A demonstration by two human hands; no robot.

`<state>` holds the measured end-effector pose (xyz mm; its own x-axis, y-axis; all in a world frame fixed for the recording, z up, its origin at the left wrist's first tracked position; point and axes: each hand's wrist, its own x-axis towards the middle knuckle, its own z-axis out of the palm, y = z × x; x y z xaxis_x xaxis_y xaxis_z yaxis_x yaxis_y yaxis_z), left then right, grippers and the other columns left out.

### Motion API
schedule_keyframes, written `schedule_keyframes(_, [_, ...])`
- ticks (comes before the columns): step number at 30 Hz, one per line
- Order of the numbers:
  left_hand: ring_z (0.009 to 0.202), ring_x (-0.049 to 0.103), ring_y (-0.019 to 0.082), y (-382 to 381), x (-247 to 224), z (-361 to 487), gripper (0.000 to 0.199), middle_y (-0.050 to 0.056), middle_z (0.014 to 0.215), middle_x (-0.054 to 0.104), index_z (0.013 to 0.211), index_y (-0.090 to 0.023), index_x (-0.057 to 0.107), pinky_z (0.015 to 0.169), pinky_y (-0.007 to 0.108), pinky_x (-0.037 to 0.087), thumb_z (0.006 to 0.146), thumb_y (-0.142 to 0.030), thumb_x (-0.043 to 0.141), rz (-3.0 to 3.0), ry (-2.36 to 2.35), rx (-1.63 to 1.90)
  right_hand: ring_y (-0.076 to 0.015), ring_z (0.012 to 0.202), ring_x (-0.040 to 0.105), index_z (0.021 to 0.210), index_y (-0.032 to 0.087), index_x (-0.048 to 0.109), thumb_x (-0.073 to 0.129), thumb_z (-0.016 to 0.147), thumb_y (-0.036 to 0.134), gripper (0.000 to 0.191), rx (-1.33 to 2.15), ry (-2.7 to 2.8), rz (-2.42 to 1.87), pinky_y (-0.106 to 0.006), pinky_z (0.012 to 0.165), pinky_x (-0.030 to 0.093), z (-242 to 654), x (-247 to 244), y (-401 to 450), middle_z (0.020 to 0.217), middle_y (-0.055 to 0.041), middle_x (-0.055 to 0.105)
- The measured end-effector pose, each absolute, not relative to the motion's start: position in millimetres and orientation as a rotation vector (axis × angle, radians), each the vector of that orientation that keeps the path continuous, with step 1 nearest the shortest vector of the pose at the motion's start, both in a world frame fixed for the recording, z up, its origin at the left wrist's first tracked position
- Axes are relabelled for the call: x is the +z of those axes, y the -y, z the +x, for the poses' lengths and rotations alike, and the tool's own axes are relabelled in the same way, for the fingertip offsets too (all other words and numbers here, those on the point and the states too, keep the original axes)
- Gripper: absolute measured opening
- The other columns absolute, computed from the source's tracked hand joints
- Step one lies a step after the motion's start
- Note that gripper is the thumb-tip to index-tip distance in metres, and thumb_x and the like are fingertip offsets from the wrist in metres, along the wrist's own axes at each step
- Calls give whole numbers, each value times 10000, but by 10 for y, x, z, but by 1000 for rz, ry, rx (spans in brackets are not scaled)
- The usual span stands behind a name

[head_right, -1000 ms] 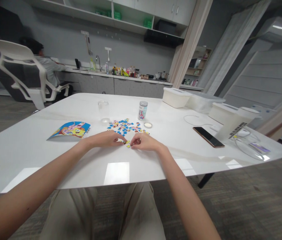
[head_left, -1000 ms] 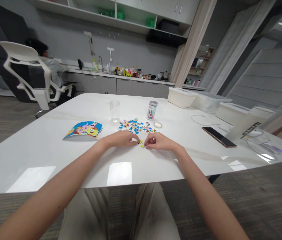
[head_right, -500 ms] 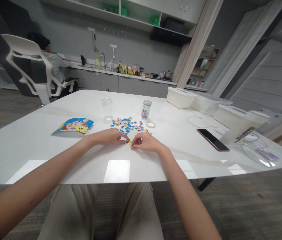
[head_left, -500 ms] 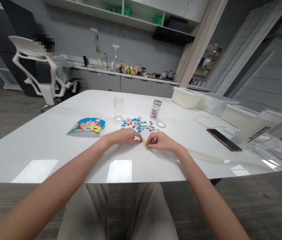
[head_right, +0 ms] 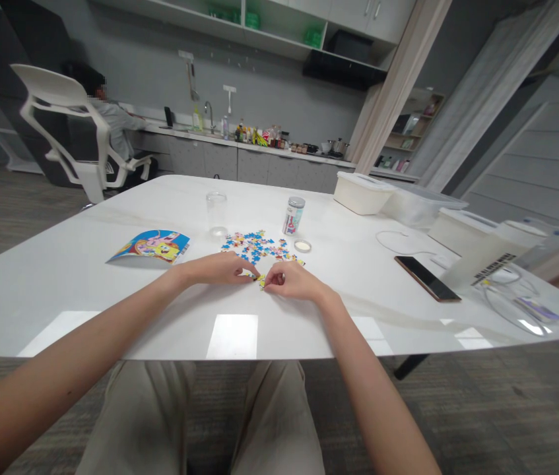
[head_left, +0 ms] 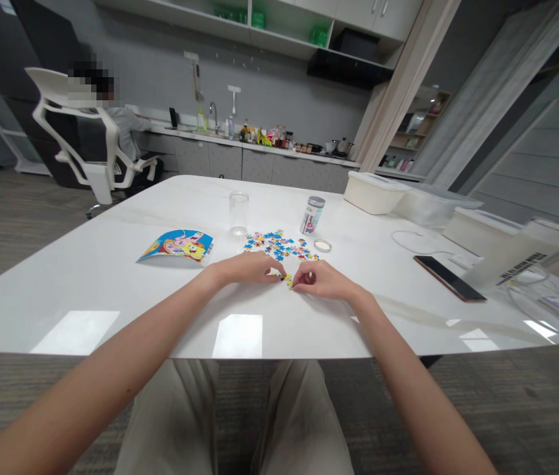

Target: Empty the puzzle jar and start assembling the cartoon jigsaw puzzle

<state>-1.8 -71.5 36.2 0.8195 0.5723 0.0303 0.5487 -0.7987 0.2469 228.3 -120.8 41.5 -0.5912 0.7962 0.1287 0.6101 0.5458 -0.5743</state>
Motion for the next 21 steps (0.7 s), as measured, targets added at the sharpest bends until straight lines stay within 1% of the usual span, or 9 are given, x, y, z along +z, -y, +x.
schedule_keyframes(8, [650, 583, 127, 709, 355, -23, 316, 6, 762, 688, 1158, -306, 682, 621, 217, 372, 901, -357, 504, 2781, -853, 168, -98, 579, 515, 765, 160, 688, 647, 756, 222, 75, 687, 2408, -1171, -217, 556, 399, 2247, 410, 1210, 674, -10, 633])
schedule_keyframes(13, [676, 598, 131, 720, 367, -24, 310, 5, 750, 687, 1149, -296, 684, 639, 217, 381, 894, -353, 517, 2779, -858, 177, -101, 593, 520, 773, 163, 694, 648, 766, 242, 92, 688, 2400, -1169, -224, 577, 406, 2257, 362, 1177, 680, -8, 629])
schedule_keyframes(21, [658, 586, 135, 763, 417, -21, 316, 10, 767, 695, 1163, -302, 679, 633, 224, 373, 903, -362, 509, 2786, -874, 142, -100, 565, 502, 786, 163, 686, 641, 767, 256, 105, 679, 2402, -1188, -222, 548, 393, 2261, 360, 1177, 634, 4, 596])
